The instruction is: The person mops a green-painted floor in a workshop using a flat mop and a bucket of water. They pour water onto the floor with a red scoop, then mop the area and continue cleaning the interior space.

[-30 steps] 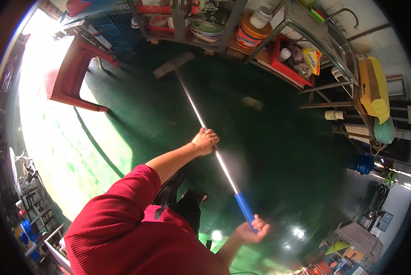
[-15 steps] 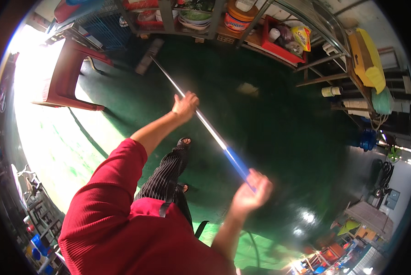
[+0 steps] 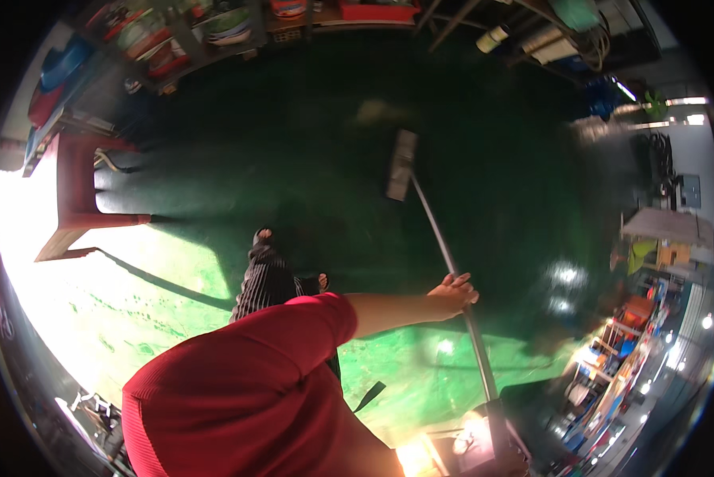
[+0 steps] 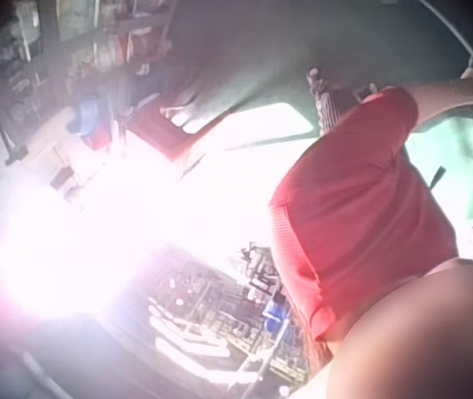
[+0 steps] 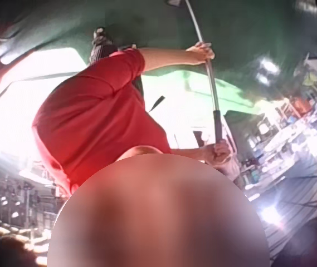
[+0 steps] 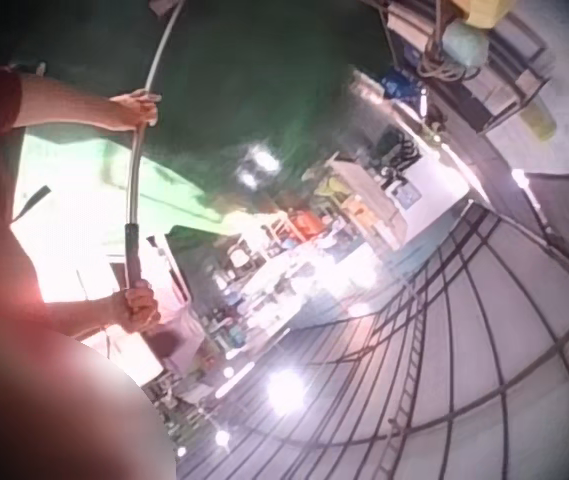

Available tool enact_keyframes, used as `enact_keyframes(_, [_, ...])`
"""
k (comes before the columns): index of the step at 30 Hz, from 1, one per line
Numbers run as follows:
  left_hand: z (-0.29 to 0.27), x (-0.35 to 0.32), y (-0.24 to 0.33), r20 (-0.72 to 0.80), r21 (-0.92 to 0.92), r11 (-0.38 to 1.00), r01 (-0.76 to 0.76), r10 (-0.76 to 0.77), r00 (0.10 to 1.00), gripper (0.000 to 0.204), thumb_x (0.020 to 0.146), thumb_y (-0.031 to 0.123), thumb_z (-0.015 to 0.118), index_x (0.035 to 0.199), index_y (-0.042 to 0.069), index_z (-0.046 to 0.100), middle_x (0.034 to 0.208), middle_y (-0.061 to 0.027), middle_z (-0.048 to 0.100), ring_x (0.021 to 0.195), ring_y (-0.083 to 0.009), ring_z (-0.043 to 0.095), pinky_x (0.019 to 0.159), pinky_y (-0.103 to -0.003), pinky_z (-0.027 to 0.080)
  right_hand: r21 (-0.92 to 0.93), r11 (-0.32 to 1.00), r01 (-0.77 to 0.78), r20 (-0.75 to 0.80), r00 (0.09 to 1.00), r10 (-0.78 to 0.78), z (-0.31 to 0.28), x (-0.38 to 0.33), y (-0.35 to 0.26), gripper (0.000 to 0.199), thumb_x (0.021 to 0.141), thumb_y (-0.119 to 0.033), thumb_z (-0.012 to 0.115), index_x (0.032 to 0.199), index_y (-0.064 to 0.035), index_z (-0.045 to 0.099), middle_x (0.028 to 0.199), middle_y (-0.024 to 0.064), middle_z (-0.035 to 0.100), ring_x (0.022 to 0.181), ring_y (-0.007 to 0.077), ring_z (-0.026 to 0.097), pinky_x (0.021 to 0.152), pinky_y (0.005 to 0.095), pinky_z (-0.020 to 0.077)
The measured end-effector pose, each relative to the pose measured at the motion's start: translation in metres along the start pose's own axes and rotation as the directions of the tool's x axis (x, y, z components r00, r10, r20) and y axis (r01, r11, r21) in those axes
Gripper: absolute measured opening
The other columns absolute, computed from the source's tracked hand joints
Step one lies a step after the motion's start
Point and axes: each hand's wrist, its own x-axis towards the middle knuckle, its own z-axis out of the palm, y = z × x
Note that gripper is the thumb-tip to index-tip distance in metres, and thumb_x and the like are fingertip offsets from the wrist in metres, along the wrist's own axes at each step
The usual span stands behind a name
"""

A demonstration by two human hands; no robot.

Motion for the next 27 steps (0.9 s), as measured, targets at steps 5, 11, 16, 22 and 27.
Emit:
enact_keyframes(5, [0.051, 0.027, 0.032, 0.115, 0.102, 0.983, -0.152, 0.14, 0.983, 0.027, 0.071, 0.028, 0.061, 0.095, 0.019, 0.051, 0.096, 0.0017, 0.049, 0.111, -0.0228, 0.039, 0.089, -0.053, 0.029, -0.115, 0.984, 0.137, 0.045, 0.99, -0.133, -0.016, -0.02, 0.003, 0.021, 0.078, -0.014, 0.043, 0.059, -0.0102, 0.035, 0.046, 0.0025, 0.029, 0.038, 0.0143, 0.031, 0.045, 0.0348, 0.0338])
enact_keyframes(11, [0.061, -0.033, 0.043, 0.053, 0.188, 0.962, -0.198, 0.191, 0.98, 0.02, 0.077, 0.03, 0.053, 0.092, 0.016, 0.054, 0.091, 0.0012, 0.049, 0.098, -0.0208, 0.045, 0.089, -0.055, 0.031, -0.649, 0.733, 0.204, -0.116, 0.926, -0.36, -0.077, -0.031, -0.027, 0.029, 0.081, -0.021, 0.047, 0.055, -0.0087, 0.045, 0.047, 0.0039, 0.041, 0.041, 0.0169, 0.043, 0.041, 0.0335, 0.0369])
enact_keyframes(16, [-0.019, -0.147, 0.034, 0.038, 0.111, 0.992, -0.067, 0.063, 0.997, 0.018, 0.075, 0.028, 0.055, 0.089, 0.017, 0.051, 0.088, 0.0019, 0.048, 0.095, -0.0175, 0.043, 0.081, -0.048, 0.036, -0.526, 0.834, 0.169, -0.169, 0.94, -0.297, -0.045, -0.08, -0.051, 0.028, 0.081, -0.023, 0.048, 0.055, -0.0112, 0.047, 0.044, 0.0008, 0.039, 0.037, 0.0145, 0.041, 0.037, 0.0299, 0.0348])
enact_keyframes(22, [-0.138, -0.284, -0.06, -0.169, 0.347, 0.904, 0.248, -0.2, 0.965, 0.017, 0.07, 0.024, 0.054, 0.085, 0.017, 0.049, 0.083, 0.001, 0.048, 0.091, -0.0165, 0.044, 0.074, -0.039, 0.036, 0.26, 0.959, -0.113, 0.249, 0.967, 0.046, 0.009, -0.141, -0.012, 0.027, 0.084, -0.02, 0.04, 0.06, -0.0108, 0.033, 0.049, 0.0, 0.029, 0.045, 0.01, 0.028, 0.051, 0.0291, 0.0293])
enact_keyframes(27, [-0.224, -0.41, -0.181, -0.433, 0.41, 0.789, 0.457, -0.273, 0.859, 0.018, 0.072, 0.015, 0.047, 0.087, 0.008, 0.042, 0.081, -0.0083, 0.048, 0.086, -0.025, 0.049, 0.076, -0.048, 0.035, 0.152, 0.932, -0.33, 0.226, 0.929, 0.293, 0.177, -0.246, 0.011, 0.031, 0.088, -0.023, 0.037, 0.067, -0.0036, 0.047, 0.059, 0.0107, 0.052, 0.063, 0.0185, 0.048, 0.071, 0.0356, 0.0419])
